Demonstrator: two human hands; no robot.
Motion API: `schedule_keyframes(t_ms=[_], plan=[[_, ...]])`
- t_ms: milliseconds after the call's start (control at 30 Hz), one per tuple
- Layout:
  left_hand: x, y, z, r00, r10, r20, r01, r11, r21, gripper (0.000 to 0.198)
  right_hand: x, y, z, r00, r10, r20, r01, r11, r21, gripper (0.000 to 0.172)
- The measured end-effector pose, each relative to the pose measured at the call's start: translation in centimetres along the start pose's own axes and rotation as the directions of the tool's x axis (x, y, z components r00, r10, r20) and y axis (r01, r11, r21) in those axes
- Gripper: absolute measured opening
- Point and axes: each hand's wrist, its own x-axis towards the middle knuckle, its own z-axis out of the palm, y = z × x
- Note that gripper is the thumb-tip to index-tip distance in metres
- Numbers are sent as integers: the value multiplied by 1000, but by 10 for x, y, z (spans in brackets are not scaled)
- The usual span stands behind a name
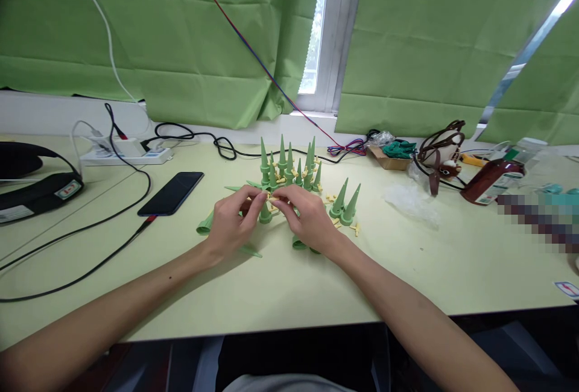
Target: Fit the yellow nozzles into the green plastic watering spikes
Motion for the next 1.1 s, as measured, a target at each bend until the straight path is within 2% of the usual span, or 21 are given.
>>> schedule_keyframes(t_ms=[167, 233, 300, 367, 533, 633, 800, 967, 1100], plan=[[3, 3, -2, 993, -109, -36, 109, 994, -25, 15, 0, 3, -1, 997, 71, -41, -70, 997, 9, 9], [5, 4, -4, 979, -183, -90, 180, 983, -40, 12, 0, 6, -1, 992, 118, -50, -118, 993, 8, 10], [7, 4, -4, 962, -255, -99, 251, 967, -53, 17, 1, 8, -2, 985, 167, -49, -167, 986, 0, 11], [8, 3, -4, 948, -317, -43, 314, 948, -52, 25, 1, 9, -2, 977, 208, -52, -209, 978, -14, 13], [10, -1, -4, 877, -420, 233, 431, 902, 2, 26, 0, 10, -2, 966, 253, -50, -255, 966, -45, 15], [10, -4, -4, 837, -427, 343, 429, 900, 76, 18, 0, 10, -2, 963, 269, -26, -270, 962, -43, 15], [7, -11, -2, 810, -392, 436, 378, 918, 124, 10, -1, 11, -1, 957, 290, -1, -290, 956, -44, 15], [4, -17, 1, 808, -351, 473, 349, 932, 97, 8, -2, 12, -1, 955, 298, 8, -298, 954, -28, 17], [6, -15, 0, 828, -345, 441, 346, 935, 81, 7, -1, 12, -1, 952, 307, 7, -306, 951, -38, 18]])
